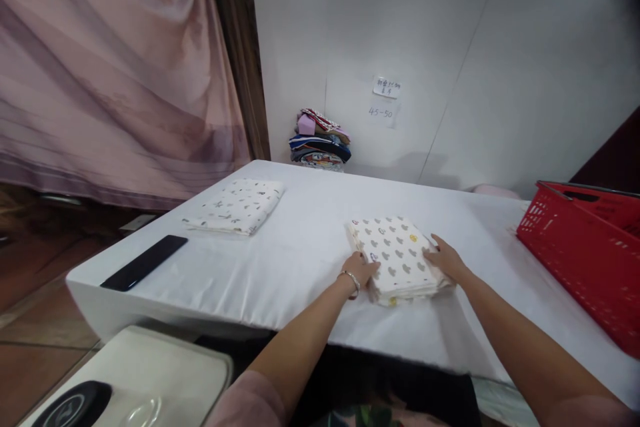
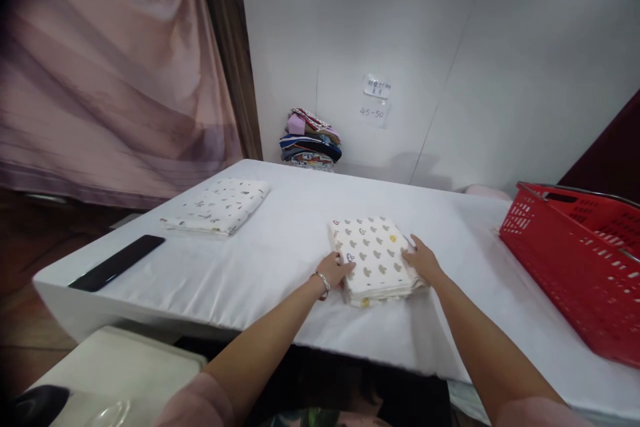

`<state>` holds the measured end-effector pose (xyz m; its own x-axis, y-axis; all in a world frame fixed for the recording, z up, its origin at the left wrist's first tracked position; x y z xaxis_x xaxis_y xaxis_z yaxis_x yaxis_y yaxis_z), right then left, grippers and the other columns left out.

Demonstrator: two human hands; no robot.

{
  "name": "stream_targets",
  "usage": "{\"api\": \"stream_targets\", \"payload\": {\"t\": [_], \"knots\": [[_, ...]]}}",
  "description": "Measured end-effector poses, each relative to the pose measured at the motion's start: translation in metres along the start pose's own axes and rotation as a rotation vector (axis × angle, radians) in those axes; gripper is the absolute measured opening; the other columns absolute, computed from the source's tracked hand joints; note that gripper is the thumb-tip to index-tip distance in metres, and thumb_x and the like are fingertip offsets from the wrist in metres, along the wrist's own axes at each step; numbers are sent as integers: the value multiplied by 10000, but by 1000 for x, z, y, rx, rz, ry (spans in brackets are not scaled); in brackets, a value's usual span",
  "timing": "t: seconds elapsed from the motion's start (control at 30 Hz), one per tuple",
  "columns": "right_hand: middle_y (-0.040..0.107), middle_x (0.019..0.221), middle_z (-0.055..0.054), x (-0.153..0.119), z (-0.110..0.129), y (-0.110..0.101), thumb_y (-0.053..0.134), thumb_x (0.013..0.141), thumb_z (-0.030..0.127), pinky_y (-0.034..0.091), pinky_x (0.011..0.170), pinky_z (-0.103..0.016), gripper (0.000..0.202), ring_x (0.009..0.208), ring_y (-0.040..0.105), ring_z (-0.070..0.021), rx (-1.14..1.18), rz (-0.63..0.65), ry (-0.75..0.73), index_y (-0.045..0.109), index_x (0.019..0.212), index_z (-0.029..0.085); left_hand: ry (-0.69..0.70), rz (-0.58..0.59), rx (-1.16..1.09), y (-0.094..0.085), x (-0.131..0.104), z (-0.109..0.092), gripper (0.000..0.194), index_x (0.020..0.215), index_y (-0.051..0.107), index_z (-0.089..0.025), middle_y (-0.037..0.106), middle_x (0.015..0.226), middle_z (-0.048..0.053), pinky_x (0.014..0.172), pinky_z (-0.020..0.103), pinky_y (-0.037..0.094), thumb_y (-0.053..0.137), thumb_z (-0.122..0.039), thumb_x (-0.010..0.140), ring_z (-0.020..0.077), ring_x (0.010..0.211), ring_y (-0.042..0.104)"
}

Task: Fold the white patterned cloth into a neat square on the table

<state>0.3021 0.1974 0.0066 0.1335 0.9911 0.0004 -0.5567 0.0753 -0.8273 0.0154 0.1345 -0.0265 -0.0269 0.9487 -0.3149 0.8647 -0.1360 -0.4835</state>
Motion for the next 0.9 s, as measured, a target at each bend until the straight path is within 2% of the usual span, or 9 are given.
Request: {"api": "stream_targets", "payload": {"t": [0.07,0.13,0.23,0.3,0.4,0.53,0.7,0.9], "knots": [[564,1169,-155,3,11,-7,543,746,301,408,886,-420,611,1068,527,-293,-193,-45,-87,401,1317,140,13,58,-80,10,-2,1,585,1162,494,-172,649,1034,94,530,249,480,585,-521,701,172,657,639],[529,1231,-145,-3,33,-5,521,761,292,369,937,-443,555,1140,473,-298,-265,-79,-211,433,1293,156,27,47,-103,7,1,3,507,1091,552,-168,664,977,83,513,252,478,523,-539,746,164,610,632],[494,1290,-87,-32,79,15,451,813,344,328,1002,-415,489,1196,432,-248,-162,-54,-431,447,1281,202,71,-85,-29,-17,14,4,351,988,617,-169,670,956,64,638,257,492,460,-432,816,170,718,643],[473,1314,-74,-55,99,35,402,838,403,333,1006,-416,481,1211,420,-237,-100,11,-476,453,1278,216,106,-217,58,-39,24,1,284,1018,615,-182,656,1016,54,774,261,468,475,-321,814,179,880,621],[394,1379,-69,-92,121,68,387,840,500,264,1040,-457,549,1270,338,-249,-130,145,-597,407,1318,232,120,-324,149,-60,40,-2,341,1122,567,-191,596,1152,59,889,281,414,486,-249,796,190,1038,552],[289,1435,-53,-113,123,87,366,844,534,131,1066,-514,596,1328,205,-258,-256,187,-665,317,1368,254,176,-388,272,-69,61,-11,436,1237,481,-199,528,1247,67,937,301,371,455,-276,809,204,1156,456],[293,1433,-48,-110,119,89,352,855,520,146,1062,-499,583,1324,223,-243,-309,182,-665,288,1379,272,227,-358,381,-62,85,-20,476,1291,423,-241,567,1192,58,965,348,312,410,-263,816,207,1171,430],[289,1435,-47,-113,122,89,341,866,510,156,1069,-481,578,1325,220,-233,-335,156,-701,286,1381,254,215,-335,381,-59,101,-24,420,1221,495,-306,598,1146,26,967,332,281,408,-270,812,181,1133,462]]}}
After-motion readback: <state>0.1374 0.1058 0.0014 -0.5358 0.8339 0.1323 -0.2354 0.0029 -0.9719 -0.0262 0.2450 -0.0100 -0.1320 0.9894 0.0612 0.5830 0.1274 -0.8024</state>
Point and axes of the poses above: each hand's wrist, its own x-axis towards the middle knuckle, its own y-axis out of the palm, z = x × y, the point moved 8 cm from there along x, towards the middle knuckle
